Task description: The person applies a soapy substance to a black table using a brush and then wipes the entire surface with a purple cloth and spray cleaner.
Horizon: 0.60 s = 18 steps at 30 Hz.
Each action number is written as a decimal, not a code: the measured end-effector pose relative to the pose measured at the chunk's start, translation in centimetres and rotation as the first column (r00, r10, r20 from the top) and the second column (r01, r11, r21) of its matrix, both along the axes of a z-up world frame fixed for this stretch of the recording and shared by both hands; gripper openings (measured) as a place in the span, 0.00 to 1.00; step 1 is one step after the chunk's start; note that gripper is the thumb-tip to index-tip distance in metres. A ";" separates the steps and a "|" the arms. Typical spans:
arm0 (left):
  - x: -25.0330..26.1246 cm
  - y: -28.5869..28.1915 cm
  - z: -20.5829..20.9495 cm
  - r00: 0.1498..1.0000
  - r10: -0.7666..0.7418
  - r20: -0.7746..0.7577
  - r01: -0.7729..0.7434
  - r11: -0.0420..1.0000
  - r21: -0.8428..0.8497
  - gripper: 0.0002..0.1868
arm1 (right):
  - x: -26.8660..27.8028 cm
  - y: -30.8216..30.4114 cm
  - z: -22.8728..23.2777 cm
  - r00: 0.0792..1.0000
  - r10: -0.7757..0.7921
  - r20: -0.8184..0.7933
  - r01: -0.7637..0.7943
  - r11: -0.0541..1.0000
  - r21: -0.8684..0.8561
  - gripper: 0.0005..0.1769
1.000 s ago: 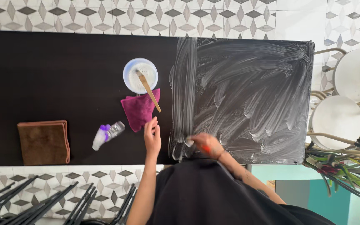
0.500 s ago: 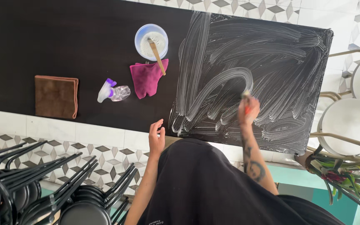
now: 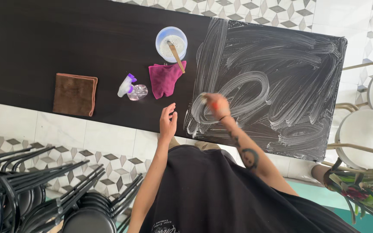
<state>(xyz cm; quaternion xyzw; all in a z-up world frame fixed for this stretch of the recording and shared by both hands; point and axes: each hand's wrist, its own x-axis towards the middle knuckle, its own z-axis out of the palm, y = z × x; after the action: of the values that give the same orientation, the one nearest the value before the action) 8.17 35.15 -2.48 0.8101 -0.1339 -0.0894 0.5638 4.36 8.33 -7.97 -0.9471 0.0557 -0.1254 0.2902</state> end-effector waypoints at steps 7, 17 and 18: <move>5.7 2.5 -3.9 0.992 -0.057 -0.116 0.052 0.998 -0.047 0.20 | 1.1 -8.3 -0.5 0.741 -0.668 -0.060 0.654 0.699 0.289 0.08; 16.5 -1.0 -11.4 0.977 -0.013 -0.212 -0.002 0.998 -0.068 0.19 | 20.0 -0.6 7.2 0.797 -0.564 -0.217 0.294 0.048 0.955 0.12; 16.9 -1.5 -11.1 0.974 -0.040 -0.224 0.033 0.999 -0.035 0.19 | 21.8 -0.2 7.4 0.806 -0.547 -0.225 0.298 0.048 0.953 0.12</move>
<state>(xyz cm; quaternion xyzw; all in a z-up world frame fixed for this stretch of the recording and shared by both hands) 25.12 33.64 -13.59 0.7834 -0.0856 -0.1888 0.5859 26.13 8.15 -0.54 -0.4691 0.3683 -0.2353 0.7674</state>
